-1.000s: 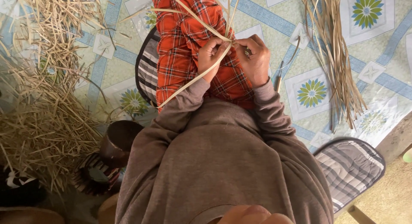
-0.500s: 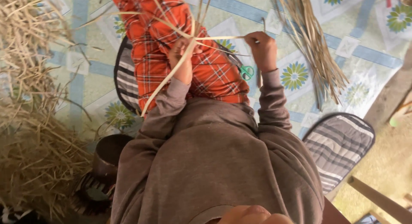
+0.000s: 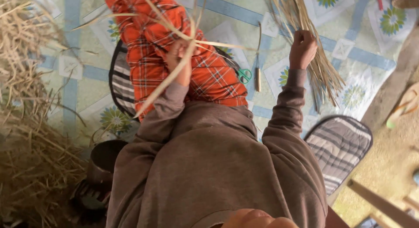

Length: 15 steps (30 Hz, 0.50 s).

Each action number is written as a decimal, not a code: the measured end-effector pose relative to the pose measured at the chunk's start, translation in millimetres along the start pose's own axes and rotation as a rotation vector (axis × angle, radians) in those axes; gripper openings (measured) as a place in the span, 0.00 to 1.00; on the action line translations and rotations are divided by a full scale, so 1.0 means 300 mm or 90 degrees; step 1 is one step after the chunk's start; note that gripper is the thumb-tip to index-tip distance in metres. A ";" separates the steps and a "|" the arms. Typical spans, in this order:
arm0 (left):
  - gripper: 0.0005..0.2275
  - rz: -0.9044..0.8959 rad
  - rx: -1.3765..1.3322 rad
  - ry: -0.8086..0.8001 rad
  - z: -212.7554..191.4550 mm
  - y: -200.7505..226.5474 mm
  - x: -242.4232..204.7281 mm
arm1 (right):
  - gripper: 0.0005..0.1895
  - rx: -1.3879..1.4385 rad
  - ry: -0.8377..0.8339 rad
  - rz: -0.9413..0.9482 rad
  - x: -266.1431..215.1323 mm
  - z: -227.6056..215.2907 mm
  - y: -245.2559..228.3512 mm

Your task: The person is weaving thin strips of material together to create a woven structure while sitting on a floor mat.

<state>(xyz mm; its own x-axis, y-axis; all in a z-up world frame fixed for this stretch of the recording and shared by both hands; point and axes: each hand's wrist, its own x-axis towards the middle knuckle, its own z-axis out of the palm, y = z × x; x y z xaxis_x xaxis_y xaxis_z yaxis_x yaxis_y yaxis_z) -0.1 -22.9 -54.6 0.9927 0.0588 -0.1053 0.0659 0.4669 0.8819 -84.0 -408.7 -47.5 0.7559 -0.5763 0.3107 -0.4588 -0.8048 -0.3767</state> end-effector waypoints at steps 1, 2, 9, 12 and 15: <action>0.03 0.073 0.020 -0.002 -0.014 -0.052 0.010 | 0.04 0.097 0.029 -0.099 0.030 -0.040 -0.145; 0.03 0.087 0.024 0.014 0.007 -0.015 0.003 | 0.04 0.111 0.023 -0.114 0.031 -0.055 -0.277; 0.02 0.240 0.325 -0.052 0.054 0.172 -0.041 | 0.09 0.543 -0.330 -0.393 -0.079 -0.171 -0.968; 0.01 0.271 0.327 -0.070 0.043 0.178 -0.028 | 0.06 0.433 -0.284 -0.460 -0.097 -0.178 -1.045; 0.01 0.265 0.279 -0.075 0.049 0.174 -0.029 | 0.04 0.311 -0.237 -0.483 -0.118 -0.176 -1.052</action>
<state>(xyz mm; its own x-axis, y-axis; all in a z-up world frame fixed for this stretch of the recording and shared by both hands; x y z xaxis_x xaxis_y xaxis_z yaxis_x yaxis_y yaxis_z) -3.9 -12.2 -0.9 0.9467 0.0491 0.3183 -0.3195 0.0175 0.9474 9.3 -141.7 106.3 0.9080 0.2198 0.3566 0.3916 -0.7477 -0.5363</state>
